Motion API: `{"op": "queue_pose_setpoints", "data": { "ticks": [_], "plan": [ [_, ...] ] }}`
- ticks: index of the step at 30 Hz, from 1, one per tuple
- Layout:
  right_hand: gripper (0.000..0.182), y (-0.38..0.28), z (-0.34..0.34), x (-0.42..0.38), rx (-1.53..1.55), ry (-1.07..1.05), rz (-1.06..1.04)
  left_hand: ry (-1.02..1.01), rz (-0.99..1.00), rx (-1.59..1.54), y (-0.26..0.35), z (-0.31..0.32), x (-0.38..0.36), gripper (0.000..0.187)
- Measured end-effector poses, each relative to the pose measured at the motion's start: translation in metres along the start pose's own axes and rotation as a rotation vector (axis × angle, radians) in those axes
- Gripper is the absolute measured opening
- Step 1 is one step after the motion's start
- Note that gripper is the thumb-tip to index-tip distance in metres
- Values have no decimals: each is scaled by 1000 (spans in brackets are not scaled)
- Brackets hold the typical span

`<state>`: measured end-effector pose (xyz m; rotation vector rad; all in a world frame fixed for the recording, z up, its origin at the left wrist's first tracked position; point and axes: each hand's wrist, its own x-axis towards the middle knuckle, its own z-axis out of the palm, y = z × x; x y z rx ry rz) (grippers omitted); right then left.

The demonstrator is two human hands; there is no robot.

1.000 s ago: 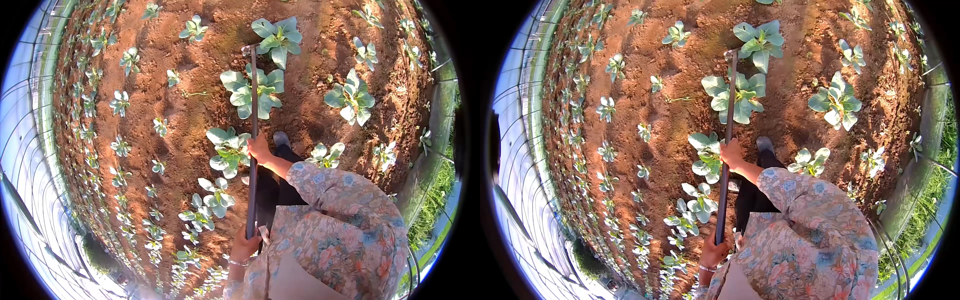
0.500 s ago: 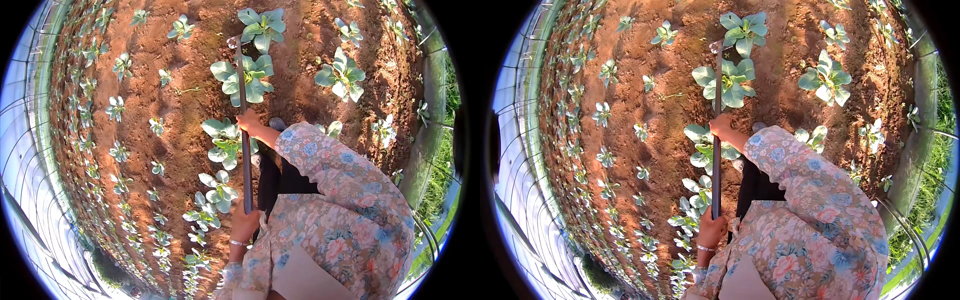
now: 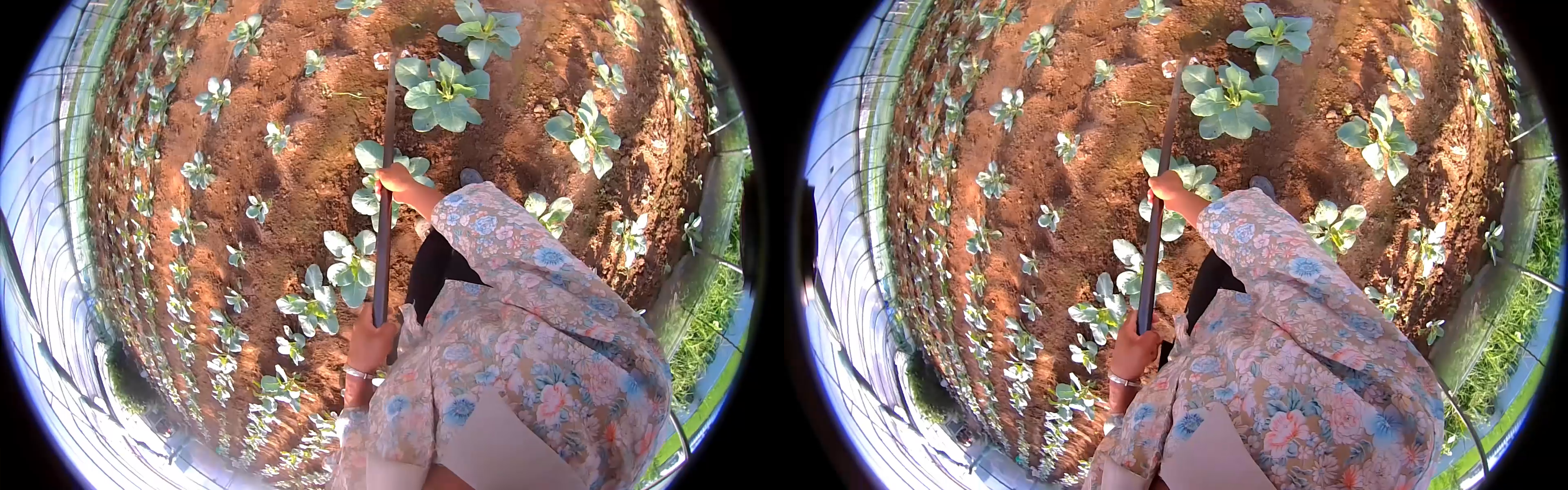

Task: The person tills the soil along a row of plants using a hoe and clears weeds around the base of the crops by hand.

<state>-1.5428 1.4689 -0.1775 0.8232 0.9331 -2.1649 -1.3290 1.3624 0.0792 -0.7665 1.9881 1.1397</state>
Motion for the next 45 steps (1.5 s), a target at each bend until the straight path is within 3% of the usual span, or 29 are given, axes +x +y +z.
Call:
{"op": "queue_pose_setpoints", "data": {
  "ticks": [3,8,9,12,13,14,16,22,23,26,29,35,36,38,40,42,43,45],
  "plan": [
    [16,55,9,-17,-128,97,54,-51,0,21,-33,-22,-26,28],
    [13,122,20,-79,-148,134,233,-216,-151,-238,-70,-61,-89,32],
    [12,124,21,-84,-142,121,274,-163,-127,-144,-58,-63,-99,33],
    [12,123,9,-74,-181,3,215,75,215,166,-73,-51,-101,33],
    [13,106,20,-85,-19,26,256,37,103,224,-47,-55,-107,33],
    [13,104,5,-73,-43,-148,242,36,100,268,-36,-55,-107,34],
    [11,74,14,-79,5,-191,215,55,74,342,-22,-53,-106,36],
    [17,-5,39,-90,-156,-319,313,292,403,480,25,-39,-60,31],
    [15,-8,43,-90,-155,-222,255,375,522,470,36,-34,-45,31],
    [18,-34,45,-93,-196,-385,304,633,795,420,68,-10,23,26],
    [25,-56,79,-156,-315,-638,162,723,928,429,103,-11,47,17],
    [26,-113,75,-158,-417,-230,-246,701,853,321,159,-38,49,22],
    [33,-123,89,-171,-517,-291,-372,691,851,328,164,-48,48,24],
    [39,-132,135,-205,-690,-190,-681,700,849,267,176,-61,58,26],
    [39,-136,171,-224,-852,-312,-1024,719,857,167,188,-72,59,26],
    [34,-128,207,-240,-1170,-248,-1296,798,891,172,198,-78,79,25],
    [31,-126,219,-235,-1279,-272,-1291,779,989,162,202,-81,97,23],
    [25,-138,237,-215,-1430,-344,-1278,825,891,148,212,-96,107,22]
  ]
}}
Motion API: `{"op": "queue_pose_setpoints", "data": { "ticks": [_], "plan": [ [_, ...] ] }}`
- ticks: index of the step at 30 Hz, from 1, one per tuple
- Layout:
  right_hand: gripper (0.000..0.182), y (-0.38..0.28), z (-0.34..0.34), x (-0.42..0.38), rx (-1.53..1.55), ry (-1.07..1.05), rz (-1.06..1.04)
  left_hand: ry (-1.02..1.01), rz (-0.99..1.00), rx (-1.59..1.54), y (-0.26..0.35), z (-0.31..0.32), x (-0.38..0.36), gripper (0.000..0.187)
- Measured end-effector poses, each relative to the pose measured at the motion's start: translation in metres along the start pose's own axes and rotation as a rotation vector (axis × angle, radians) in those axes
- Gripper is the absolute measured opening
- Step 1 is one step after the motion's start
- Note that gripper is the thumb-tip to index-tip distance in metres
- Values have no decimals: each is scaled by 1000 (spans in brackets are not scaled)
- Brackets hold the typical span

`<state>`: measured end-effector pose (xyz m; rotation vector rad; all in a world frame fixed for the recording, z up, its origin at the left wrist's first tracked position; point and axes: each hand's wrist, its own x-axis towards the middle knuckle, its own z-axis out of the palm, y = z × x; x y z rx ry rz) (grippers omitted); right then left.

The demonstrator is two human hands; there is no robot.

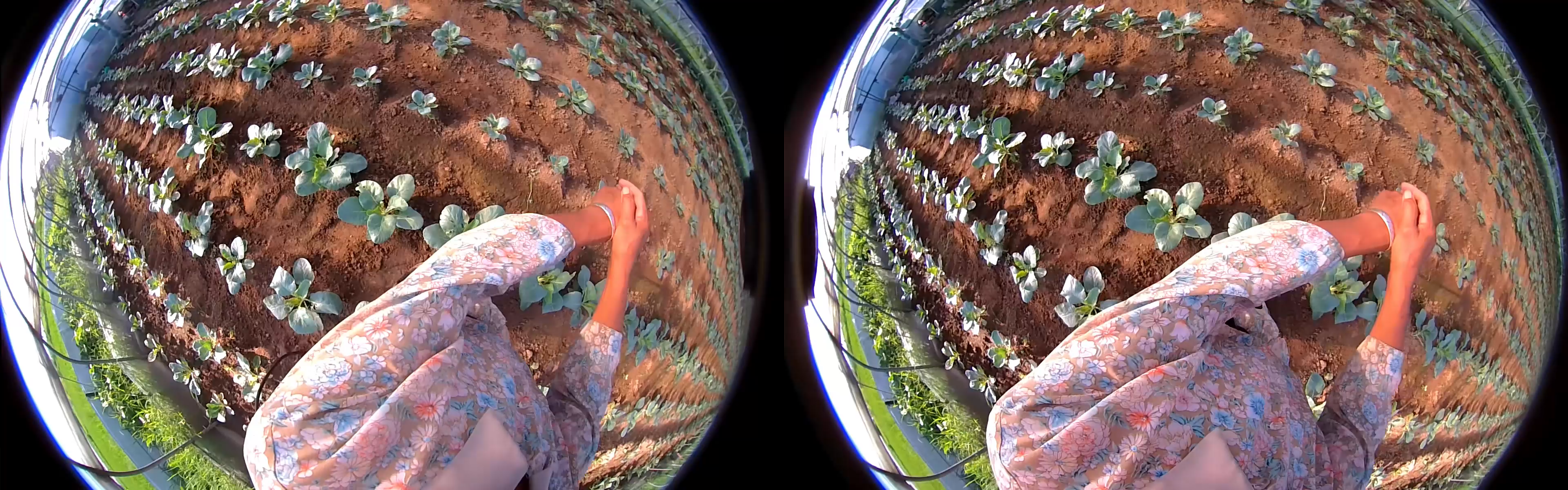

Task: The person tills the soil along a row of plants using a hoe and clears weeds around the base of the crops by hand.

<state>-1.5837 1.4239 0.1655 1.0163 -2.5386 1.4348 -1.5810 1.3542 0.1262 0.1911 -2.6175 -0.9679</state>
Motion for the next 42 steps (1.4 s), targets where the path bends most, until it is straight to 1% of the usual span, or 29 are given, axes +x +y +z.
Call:
{"op": "queue_pose_setpoints", "data": {
  "ticks": [1,3,5,9,10,13,14,17,18,19,22,23,25,27,28,29,31,32,33,34,37,38,41,42],
  "plan": [
    [24,4,5,12,130,-53,-13,14,-47,20,-7,-3,7,21],
    [23,8,12,32,95,-155,-43,-18,-85,57,-19,-13,14,21],
    [23,8,24,43,123,-172,-34,-55,-112,86,-27,-24,19,22],
    [23,8,50,65,219,-234,-55,-9,-159,181,-42,-49,16,23],
    [23,5,55,68,240,-255,-54,34,-155,169,-52,-47,19,24],
    [24,-7,72,69,228,-272,-85,92,-253,130,-65,-61,16,21],
    [25,-3,79,70,301,-304,-96,113,-237,137,-68,-64,14,21],
    [24,-10,91,61,304,-308,-76,174,-182,161,-82,-62,1,19],
    [23,-4,96,62,316,-329,-131,204,-174,180,-89,-55,0,18],
    [23,-5,98,61,316,-349,-139,231,-194,166,-90,-54,-3,17],
    [23,-11,93,50,309,-421,-159,320,-262,122,-85,-49,-17,14],
    [24,-9,88,45,315,-426,-169,371,-238,93,-88,-35,-15,14],
    [25,-3,74,34,328,-444,-186,296,-289,91,-66,-42,-28,18],
    [29,4,55,24,460,-433,-129,227,-329,194,-52,-29,-25,22],
    [31,8,45,20,526,-423,-99,351,-370,148,-42,-20,-22,26],
    [34,12,39,18,663,-412,60,143,-375,44,-17,-47,-30,27],
    [38,26,25,11,915,-380,399,251,-330,30,-10,-30,-24,29],
    [38,61,25,13,940,-396,392,224,-378,27,-4,-26,-20,27],
    [39,112,33,25,966,-411,382,198,-423,26,3,-24,-16,26],
    [39,140,37,35,992,-428,371,175,-470,25,8,-22,-11,28],
    [37,149,22,43,997,-453,357,414,-492,-67,26,-1,-1,28],
    [37,154,15,50,992,-480,415,475,-486,-85,29,6,3,27],
    [35,213,16,76,1084,-704,322,489,-483,-77,45,23,14,31],
    [30,215,9,61,1121,-592,309,487,-452,-23,58,27,12,27]
  ]
}}
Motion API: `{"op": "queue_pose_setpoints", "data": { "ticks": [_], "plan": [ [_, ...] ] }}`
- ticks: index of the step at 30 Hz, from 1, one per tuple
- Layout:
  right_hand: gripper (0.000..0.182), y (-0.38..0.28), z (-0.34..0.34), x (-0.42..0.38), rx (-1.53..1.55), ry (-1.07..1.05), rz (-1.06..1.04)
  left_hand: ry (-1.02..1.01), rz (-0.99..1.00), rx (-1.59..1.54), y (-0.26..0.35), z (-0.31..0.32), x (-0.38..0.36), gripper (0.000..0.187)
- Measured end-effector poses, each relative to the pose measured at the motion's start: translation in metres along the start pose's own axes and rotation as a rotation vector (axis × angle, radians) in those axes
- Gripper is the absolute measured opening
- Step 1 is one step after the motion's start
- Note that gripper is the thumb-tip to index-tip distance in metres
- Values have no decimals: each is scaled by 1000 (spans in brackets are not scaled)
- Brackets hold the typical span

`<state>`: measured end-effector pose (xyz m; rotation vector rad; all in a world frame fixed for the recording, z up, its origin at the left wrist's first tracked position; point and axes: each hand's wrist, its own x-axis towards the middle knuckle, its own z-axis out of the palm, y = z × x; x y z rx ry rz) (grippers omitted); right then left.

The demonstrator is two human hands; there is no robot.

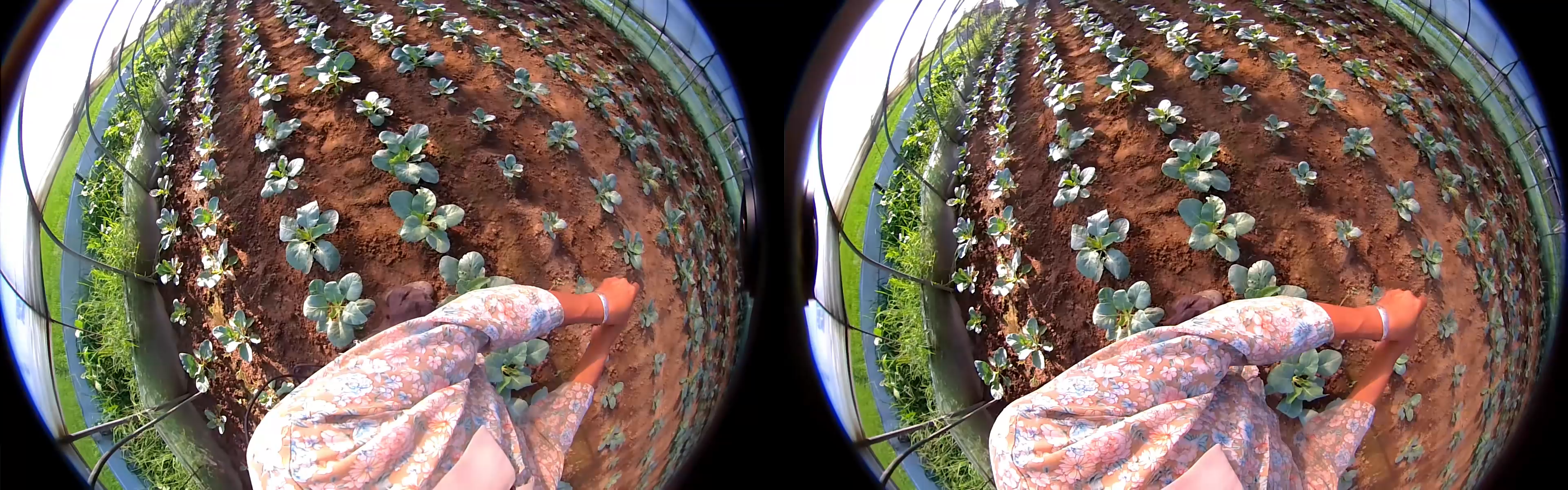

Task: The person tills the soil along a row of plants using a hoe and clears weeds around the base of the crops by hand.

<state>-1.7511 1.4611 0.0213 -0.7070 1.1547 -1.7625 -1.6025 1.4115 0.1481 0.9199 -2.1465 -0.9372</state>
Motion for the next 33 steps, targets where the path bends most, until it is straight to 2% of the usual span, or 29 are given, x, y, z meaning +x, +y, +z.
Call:
{"op": "queue_pose_setpoints", "data": {
  "ticks": [3,5,7,8,10,13,15,17,18,19,21,22,23,24,25,27,28,29,31,32,33],
  "plan": [
    [31,6,10,-37,-66,236,-42,-111,47,7,14,24,-12,19],
    [32,14,17,-59,-131,373,-36,-372,255,130,20,18,-30,22],
    [33,30,26,-81,-189,468,2,-393,323,163,20,22,-55,27],
    [33,39,31,-91,-222,498,29,-265,229,222,12,48,-70,28],
    [35,62,43,-109,-297,520,93,-410,317,134,-8,-16,-94,29],
    [37,106,65,-123,-491,400,161,-569,242,154,-55,-82,-119,30],
    [38,138,82,-124,-620,282,224,-835,150,219,-104,-107,-117,29],
    [52,145,121,-127,-356,504,671,-1180,-165,255,-148,-126,-115,25],
    [61,169,111,-127,-229,482,771,-1172,-197,325,-177,-118,-125,24],
    [60,176,118,-128,-88,447,842,-1161,-224,400,-198,-114,-133,23],
    [62,222,84,-120,506,252,987,-1120,-146,534,-177,-144,-143,27],
    [59,215,96,-118,502,383,1033,-1159,-67,550,-180,-143,-148,31],
    [53,220,95,-114,513,477,1076,-1123,-124,588,-178,-137,-153,36],
    [49,241,69,-125,246,291,833,-1073,-68,558,-168,-139,-152,40],
    [44,243,62,-125,300,302,810,-1024,-15,529,-154,-142,-151,45],
    [34,233,66,-113,570,444,897,-1094,-16,562,-137,-141,-148,50],
    [29,231,68,-107,604,481,912,-1124,17,580,-137,-146,-146,50],
    [18,225,79,-102,458,485,897,-990,102,570,-138,-160,-147,46],
    [16,248,78,-86,642,481,923,-1097,116,724,-121,-208,-127,45],
    [14,264,78,-86,820,378,909,-1013,147,727,-115,-232,-124,36],
    [11,223,135,-95,675,427,815,-969,109,701,-117,-244,-122,20]
  ]
}}
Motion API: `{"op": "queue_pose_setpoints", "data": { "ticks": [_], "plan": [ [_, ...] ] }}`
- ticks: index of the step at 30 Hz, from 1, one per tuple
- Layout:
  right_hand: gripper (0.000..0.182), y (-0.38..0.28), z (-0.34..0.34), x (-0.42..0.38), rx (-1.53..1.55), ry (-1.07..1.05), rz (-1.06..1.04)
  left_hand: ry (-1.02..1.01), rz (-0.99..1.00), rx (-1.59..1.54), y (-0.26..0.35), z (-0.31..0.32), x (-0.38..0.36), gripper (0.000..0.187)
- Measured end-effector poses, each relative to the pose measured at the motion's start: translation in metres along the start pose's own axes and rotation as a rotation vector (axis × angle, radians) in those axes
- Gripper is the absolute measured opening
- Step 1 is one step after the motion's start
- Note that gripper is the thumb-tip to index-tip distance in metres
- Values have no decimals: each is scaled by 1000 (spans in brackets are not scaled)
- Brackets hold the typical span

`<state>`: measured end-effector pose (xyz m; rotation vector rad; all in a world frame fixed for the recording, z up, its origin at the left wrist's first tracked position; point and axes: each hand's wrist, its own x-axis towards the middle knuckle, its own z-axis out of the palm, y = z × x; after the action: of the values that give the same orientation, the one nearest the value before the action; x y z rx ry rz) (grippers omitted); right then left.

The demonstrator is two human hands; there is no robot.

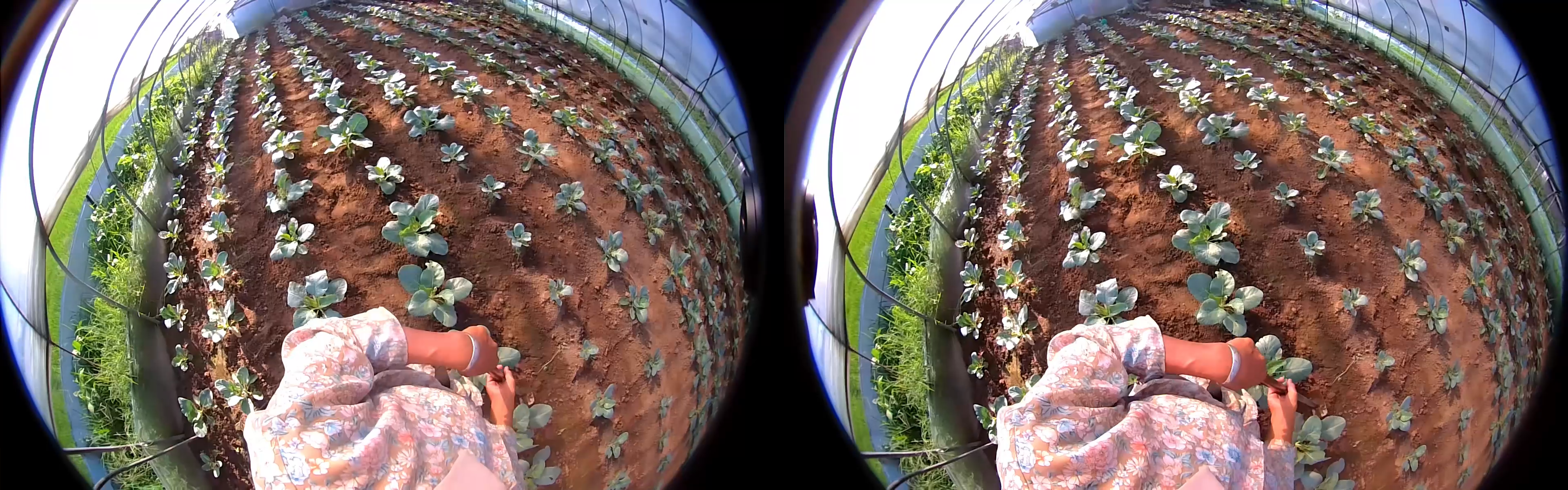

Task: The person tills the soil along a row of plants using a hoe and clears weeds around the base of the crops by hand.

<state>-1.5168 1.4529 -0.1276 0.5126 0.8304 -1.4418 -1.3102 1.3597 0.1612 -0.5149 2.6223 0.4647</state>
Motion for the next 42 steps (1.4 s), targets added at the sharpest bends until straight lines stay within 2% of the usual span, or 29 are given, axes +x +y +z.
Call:
{"op": "queue_pose_setpoints", "data": {
  "ticks": [2,3,4,5,7,10,13,15,18,20,22,23,24,26,27,28,29,30,31,32,33,34,35,36,38,39,40,42],
  "plan": [
    [9,22,7,8,-11,-33,-1,-17,-28,63,-4,-3,-19,16],
    [4,29,-2,5,-300,-336,-86,-2,-25,35,-2,2,-29,15],
    [10,28,-84,94,-410,-307,-75,17,-20,5,2,12,-37,14],
    [11,27,-80,82,-643,-282,-122,61,-56,-60,7,32,-36,18],
    [16,32,-106,104,-463,-108,8,142,-122,-100,21,56,-39,21],
    [29,20,-77,75,-83,68,273,321,-141,-32,31,69,-53,22],
    [38,15,-42,34,122,29,158,425,-164,-61,30,78,-60,27],
    [41,6,-44,41,188,55,63,469,-202,-106,21,94,-59,33],
    [43,-2,-30,29,193,93,-26,418,-292,-176,8,104,-59,31],
    [42,-10,-26,30,116,172,-20,322,-241,-391,-2,112,-53,39],
    [34,-21,-10,21,81,370,-2,230,-195,-609,-19,127,-46,47],
    [33,-22,-4,16,13,390,-36,248,-149,-782,-31,147,-36,52],
    [32,-22,6,8,-51,409,-73,172,-213,-880,-27,124,-45,53],
    [38,-21,19,-7,182,202,23,-14,-332,-1067,-20,83,-66,55],
    [40,-13,41,-26,204,191,2,119,-192,-926,-27,89,-72,56],
    [42,-8,42,-20,227,174,-3,167,-197,-894,-38,113,-71,54],
    [41,-2,31,-7,253,189,-10,330,-140,-631,-46,136,-71,52],
    [40,3,23,8,278,204,-17,293,-263,-472,-43,142,-73,50],
    [39,8,28,5,263,264,-58,357,-237,-444,-40,144,-72,49],
    [37,10,19,15,256,284,-55,285,-266,-399,-45,159,-64,48],
    [35,10,24,7,326,341,-78,377,-223,-458,-34,143,-64,41],
    [35,9,37,-9,341,351,-88,481,-178,-426,-39,157,-66,37],
    [35,12,38,-20,385,246,-92,452,-189,-427,-39,156,-63,35],
    [36,17,36,-20,339,248,-151,444,-238,-430,-35,154,-67,34],
    [28,14,42,-18,320,426,-156,296,-360,-308,-52,183,-58,30],
    [29,6,42,-18,338,406,-157,293,-345,-194,-69,210,-50,29],
    [30,0,42,-18,352,389,-158,372,-304,-234,-73,214,-44,30],
    [24,1,27,-7,387,327,-203,472,-232,-85,-69,218,-39,32]
  ]
}}
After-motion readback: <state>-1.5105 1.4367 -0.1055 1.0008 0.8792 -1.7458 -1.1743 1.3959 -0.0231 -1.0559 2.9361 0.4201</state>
